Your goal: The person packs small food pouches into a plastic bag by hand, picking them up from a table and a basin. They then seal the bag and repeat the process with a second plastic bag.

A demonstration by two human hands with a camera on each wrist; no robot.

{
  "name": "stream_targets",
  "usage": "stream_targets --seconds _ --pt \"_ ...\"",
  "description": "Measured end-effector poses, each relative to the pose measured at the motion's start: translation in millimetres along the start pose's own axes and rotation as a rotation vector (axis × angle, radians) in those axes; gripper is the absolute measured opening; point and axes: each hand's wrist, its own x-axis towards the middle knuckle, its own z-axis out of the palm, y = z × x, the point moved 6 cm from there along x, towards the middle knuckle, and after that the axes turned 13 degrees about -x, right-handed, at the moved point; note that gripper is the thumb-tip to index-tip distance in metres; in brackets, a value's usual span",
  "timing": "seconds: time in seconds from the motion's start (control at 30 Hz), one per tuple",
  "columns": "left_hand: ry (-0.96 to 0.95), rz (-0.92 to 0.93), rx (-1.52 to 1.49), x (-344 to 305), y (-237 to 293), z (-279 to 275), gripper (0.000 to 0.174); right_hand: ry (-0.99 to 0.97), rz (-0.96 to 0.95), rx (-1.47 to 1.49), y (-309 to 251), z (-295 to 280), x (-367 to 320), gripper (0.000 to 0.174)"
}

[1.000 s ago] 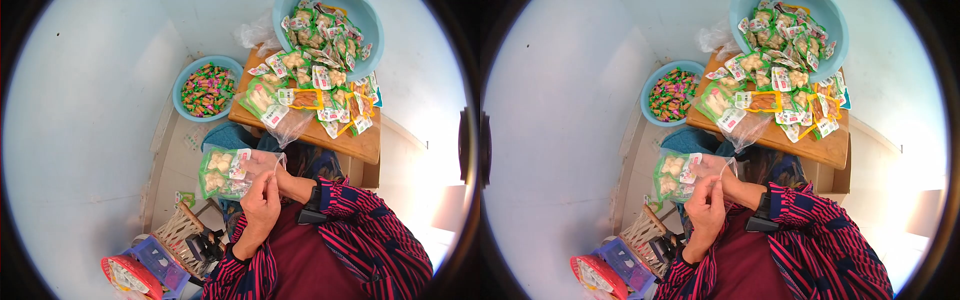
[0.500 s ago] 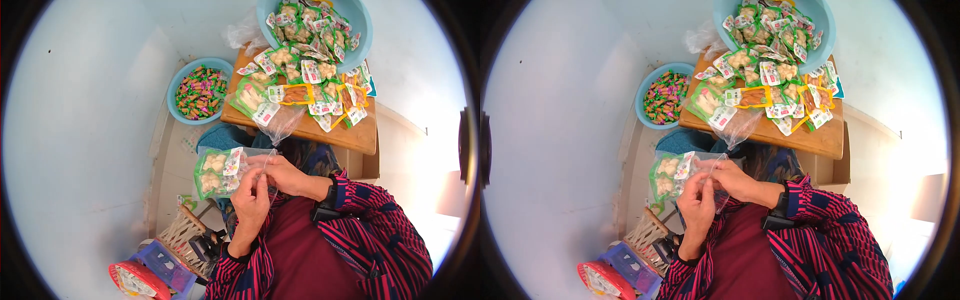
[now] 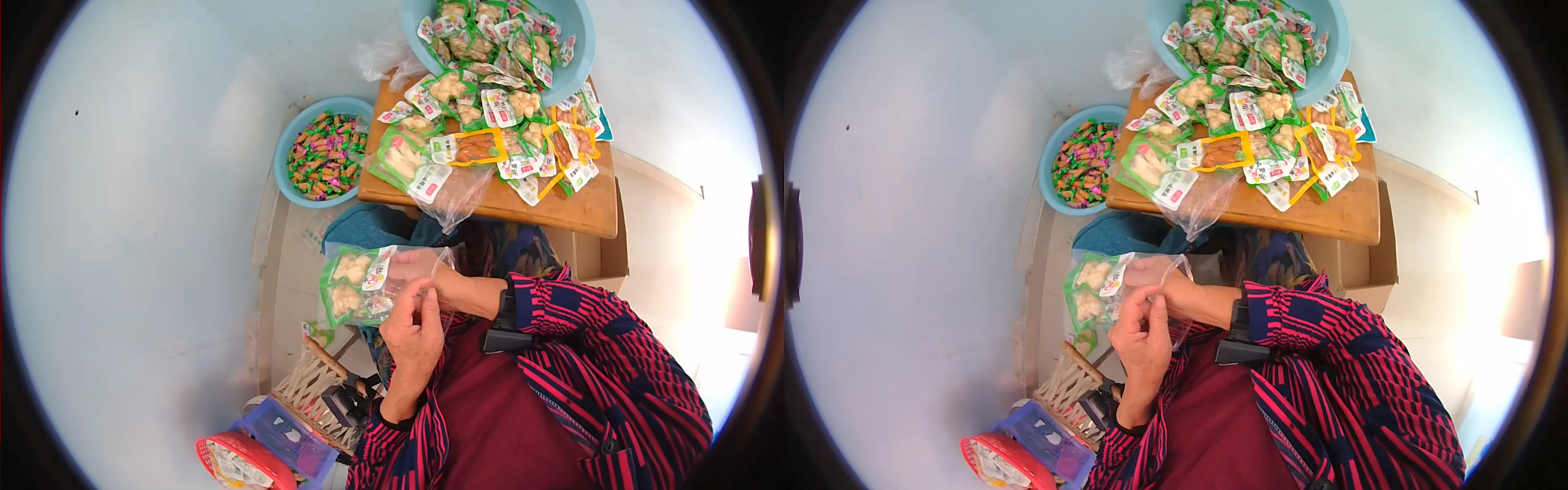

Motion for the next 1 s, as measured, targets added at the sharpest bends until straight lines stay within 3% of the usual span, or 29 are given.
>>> stream_targets --seconds 0.03,0.1,0.23,0.33,0.4,0.53,0.6,0.83,0.9,0.97,1.0 --pt "-0.008 0.002 0.001 -0.1 -1.7 0.2 0.014 0.003 -0.005 0.005 1.1 0.2 -2.1 0.020" --pt "0.028 -0.044 -0.046 -1.4 -8.8 -3.0 0.014 -0.130 -0.243 0.319 -14.6 9.1 -10.9 0.019" --pt "0.016 -0.056 -0.007 -0.6 -8.4 -3.3 0.014 -0.025 -0.051 0.397 -14.6 12.9 -15.1 0.018" --pt "0.010 -0.038 -0.011 -0.8 -5.6 -1.4 0.014 -0.045 -0.054 0.279 -12.0 9.7 -14.2 0.021" --pt "-0.014 0.005 0.028 -0.5 -0.8 0.0 0.014 0.071 -0.018 -0.031 -14.2 3.3 -10.5 0.023" --pt "-0.029 -0.012 0.032 -2.0 0.4 1.8 0.015 0.195 -0.036 -0.107 -18.9 3.6 -2.9 0.029" --pt "-0.024 -0.015 0.030 -2.6 -1.5 0.7 0.016 0.258 -0.112 -0.296 -15.4 -3.3 6.9 0.030" --pt "-0.166 -0.155 0.032 7.2 -2.8 -4.7 0.017 0.218 -0.143 -0.184 -17.6 -4.8 -1.0 0.026" --pt "-0.179 -0.039 0.097 19.7 3.2 -10.0 0.016 0.178 -0.213 -0.184 -16.7 -6.3 -1.0 0.022" --pt "-0.169 -0.115 0.099 36.1 3.7 -18.6 0.016 0.170 -0.195 -0.171 -21.4 -1.7 -9.2 0.020" --pt "-0.231 0.010 0.198 48.9 13.4 -16.8 0.017 0.160 -0.176 -0.160 -25.0 2.3 -14.3 0.019"
